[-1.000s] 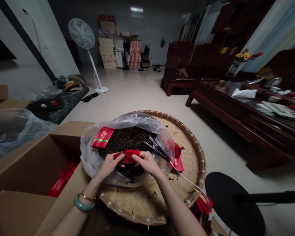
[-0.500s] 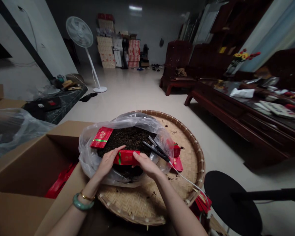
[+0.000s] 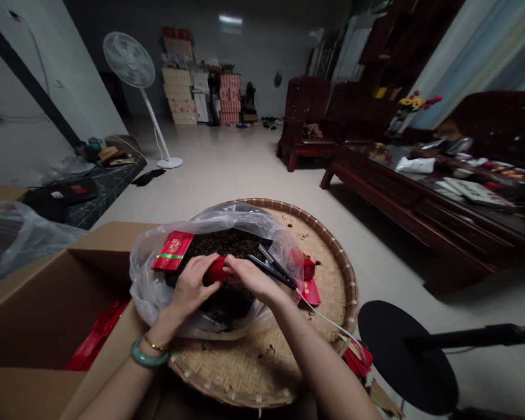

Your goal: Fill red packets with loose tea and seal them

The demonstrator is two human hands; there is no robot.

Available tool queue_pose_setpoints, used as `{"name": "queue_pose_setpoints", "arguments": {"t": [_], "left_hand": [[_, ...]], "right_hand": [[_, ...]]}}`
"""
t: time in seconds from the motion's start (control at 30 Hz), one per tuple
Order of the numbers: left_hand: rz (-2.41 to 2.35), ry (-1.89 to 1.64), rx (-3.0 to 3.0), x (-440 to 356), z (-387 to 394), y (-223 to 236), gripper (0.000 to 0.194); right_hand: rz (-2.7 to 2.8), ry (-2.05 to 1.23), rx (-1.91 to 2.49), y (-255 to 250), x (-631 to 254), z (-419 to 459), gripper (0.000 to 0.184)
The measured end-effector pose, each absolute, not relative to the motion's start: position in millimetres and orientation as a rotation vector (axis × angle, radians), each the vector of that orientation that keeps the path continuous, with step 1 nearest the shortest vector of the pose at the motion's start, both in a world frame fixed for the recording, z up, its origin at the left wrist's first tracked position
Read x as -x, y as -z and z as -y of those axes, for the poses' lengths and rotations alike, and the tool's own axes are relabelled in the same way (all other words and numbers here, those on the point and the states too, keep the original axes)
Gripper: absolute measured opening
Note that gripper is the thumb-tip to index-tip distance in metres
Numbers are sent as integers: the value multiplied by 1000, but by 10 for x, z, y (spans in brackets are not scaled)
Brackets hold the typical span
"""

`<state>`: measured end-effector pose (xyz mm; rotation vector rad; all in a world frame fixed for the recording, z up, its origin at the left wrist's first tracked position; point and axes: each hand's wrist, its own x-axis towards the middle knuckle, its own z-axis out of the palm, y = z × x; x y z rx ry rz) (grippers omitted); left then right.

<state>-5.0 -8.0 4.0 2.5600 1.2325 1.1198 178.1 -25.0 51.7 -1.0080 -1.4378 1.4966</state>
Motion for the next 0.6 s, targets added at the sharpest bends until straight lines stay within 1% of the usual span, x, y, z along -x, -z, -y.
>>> {"name": "queue_pose_setpoints", "arguments": {"t": [0.07, 0.13, 0.17, 0.2, 0.27, 0.3, 0.33, 0.4, 0.47, 0.6], "left_hand": [[-1286, -1174, -2492, 89, 35, -15, 53], [-1322, -1220, -2412, 123, -2, -11, 50], [-1333, -1239, -2370, 133, -17, -13, 49], [-1341, -1257, -2329, 137, -30, -18, 48], [-1353, -1287, -2257, 127, -48, -25, 45], [-1360, -1298, -2227, 115, -52, -26, 43], [-1368, -1304, -2201, 102, -53, -25, 41], [-1375, -1301, -2157, 75, -47, -18, 39], [-1369, -1286, -2108, 58, -37, -6, 38], [-1332, -1256, -2008, 52, -27, 16, 43]], "right_hand": [[1362, -1484, 1032, -508, -1911, 290, 51], [1465, -1286, 1143, -457, -2025, 359, 42], [1625, -1161, 1208, -422, -2062, 401, 38], [1826, -1045, 1263, -385, -2082, 444, 41], [2213, -818, 1352, -317, -2068, 516, 62], [2364, -705, 1388, -290, -2039, 538, 68], [2478, -600, 1422, -268, -2003, 549, 69], [2619, -440, 1465, -232, -1925, 538, 60], [2674, -360, 1488, -200, -1860, 503, 48], [2663, -267, 1530, -149, -1805, 449, 41]]}}
